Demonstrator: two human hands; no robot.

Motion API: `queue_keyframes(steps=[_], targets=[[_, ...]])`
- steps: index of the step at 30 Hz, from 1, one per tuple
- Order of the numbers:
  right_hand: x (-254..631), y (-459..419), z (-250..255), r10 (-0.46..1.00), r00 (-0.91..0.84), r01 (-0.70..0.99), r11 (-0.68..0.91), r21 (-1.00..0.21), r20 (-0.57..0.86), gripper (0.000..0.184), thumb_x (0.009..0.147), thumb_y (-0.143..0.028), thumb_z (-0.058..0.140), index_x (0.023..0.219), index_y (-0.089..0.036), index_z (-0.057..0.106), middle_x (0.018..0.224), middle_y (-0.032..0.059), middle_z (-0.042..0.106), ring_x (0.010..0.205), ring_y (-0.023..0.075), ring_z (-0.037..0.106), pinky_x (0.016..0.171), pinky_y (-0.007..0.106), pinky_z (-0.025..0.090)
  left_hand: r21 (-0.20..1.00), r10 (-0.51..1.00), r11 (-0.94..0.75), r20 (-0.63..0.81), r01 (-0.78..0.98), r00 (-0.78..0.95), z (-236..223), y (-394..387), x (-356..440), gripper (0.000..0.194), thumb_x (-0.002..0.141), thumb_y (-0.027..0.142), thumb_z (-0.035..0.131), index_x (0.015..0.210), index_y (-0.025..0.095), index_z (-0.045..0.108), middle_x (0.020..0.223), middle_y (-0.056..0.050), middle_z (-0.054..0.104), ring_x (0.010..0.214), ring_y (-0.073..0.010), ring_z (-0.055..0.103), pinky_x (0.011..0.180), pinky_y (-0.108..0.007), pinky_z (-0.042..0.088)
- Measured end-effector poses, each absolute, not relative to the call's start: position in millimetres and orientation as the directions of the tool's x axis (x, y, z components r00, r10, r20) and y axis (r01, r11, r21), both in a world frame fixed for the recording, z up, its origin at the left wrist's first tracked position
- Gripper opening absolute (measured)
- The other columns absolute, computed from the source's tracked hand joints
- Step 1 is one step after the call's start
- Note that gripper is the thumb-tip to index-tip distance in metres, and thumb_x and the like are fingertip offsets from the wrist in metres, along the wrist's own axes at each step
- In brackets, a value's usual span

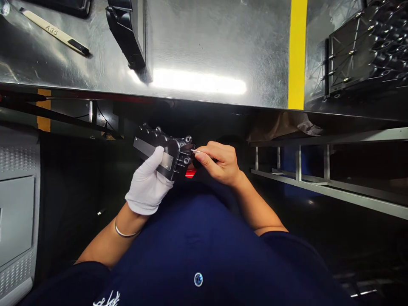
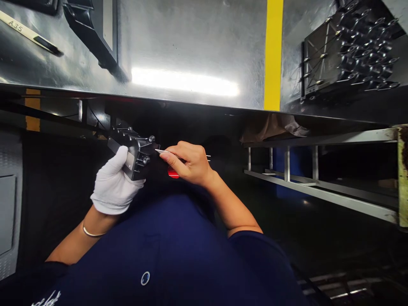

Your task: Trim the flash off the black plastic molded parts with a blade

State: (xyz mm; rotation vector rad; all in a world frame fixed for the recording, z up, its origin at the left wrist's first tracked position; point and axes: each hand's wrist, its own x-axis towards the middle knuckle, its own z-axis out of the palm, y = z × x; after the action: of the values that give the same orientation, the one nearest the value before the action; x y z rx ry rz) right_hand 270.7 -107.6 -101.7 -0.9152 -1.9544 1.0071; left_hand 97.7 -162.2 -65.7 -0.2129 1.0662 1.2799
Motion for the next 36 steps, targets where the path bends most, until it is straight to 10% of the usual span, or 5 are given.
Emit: queue_keyframes(steps=[8,16,20,26,36], targets=[[270.7,-100.4,-115.6,0.831,-0.451,0.203,0.451,-0.869,0.326,0.032,0.093,-0.039,0.057,0.073,-0.021,0.073,0.063,0.0020,0.067,0.053,0.0111,0.052,0.054,0.026,0.044,0.377,0.652,0.275,-0.749,-0.885,-0.116,-63.7,-162.4,98.7,0.036,0.095,0.005,0.044,0.119,0.020,0.066,0.092,0.000,0.078,0.086,-0.0103,0.075,0.084,-0.017,0.059],[279.1,-90.3,-138.4,0.993,-0.094,0.262,0.095,-0.960,0.072,0.051,0.086,-0.064,0.056,0.070,-0.018,0.072,0.064,0.0018,0.065,0.062,0.0136,0.059,0.062,0.028,0.048,0.418,0.708,0.456,-0.706,-0.786,0.036,-54.3,-176.1,100.7,0.016,0.076,0.004,0.064,0.072,0.017,0.072,0.061,0.001,0.070,0.056,-0.0133,0.070,0.058,-0.016,0.061],[280.8,-107.2,-116.1,0.945,-0.306,0.202,0.183,-0.962,0.116,0.039,0.092,-0.049,0.056,0.074,-0.019,0.074,0.068,0.0033,0.069,0.061,0.0134,0.060,0.060,0.028,0.049,0.487,0.653,0.334,-0.737,-0.807,-0.175,-62.7,-165.2,95.6,0.033,0.087,0.001,0.048,0.082,0.020,0.074,0.074,0.001,0.076,0.076,-0.0114,0.074,0.072,-0.014,0.060],[269.9,-117.3,-97.0,0.879,-0.468,0.163,0.190,-0.968,0.094,0.040,0.094,-0.044,0.055,0.069,-0.018,0.070,0.063,0.0014,0.064,0.056,0.0102,0.055,0.055,0.025,0.045,0.833,0.825,0.201,-0.428,-0.515,-0.370,-76.0,-171.1,94.0,0.030,0.077,0.008,0.073,0.102,0.024,0.074,0.108,0.001,0.076,0.108,-0.0179,0.069,0.095,-0.021,0.054],[273.2,-114.0,-97.0,0.840,-0.535,0.144,0.197,-0.970,0.091,0.038,0.094,-0.043,0.056,0.069,-0.018,0.070,0.059,-0.0001,0.059,0.053,0.0090,0.050,0.052,0.023,0.042,0.805,0.802,0.216,-0.469,-0.553,-0.369,-67.2,-169.6,95.1,0.047,0.073,-0.003,0.068,0.108,0.028,0.070,0.109,0.002,0.076,0.111,-0.0217,0.068,0.095,-0.028,0.055]])
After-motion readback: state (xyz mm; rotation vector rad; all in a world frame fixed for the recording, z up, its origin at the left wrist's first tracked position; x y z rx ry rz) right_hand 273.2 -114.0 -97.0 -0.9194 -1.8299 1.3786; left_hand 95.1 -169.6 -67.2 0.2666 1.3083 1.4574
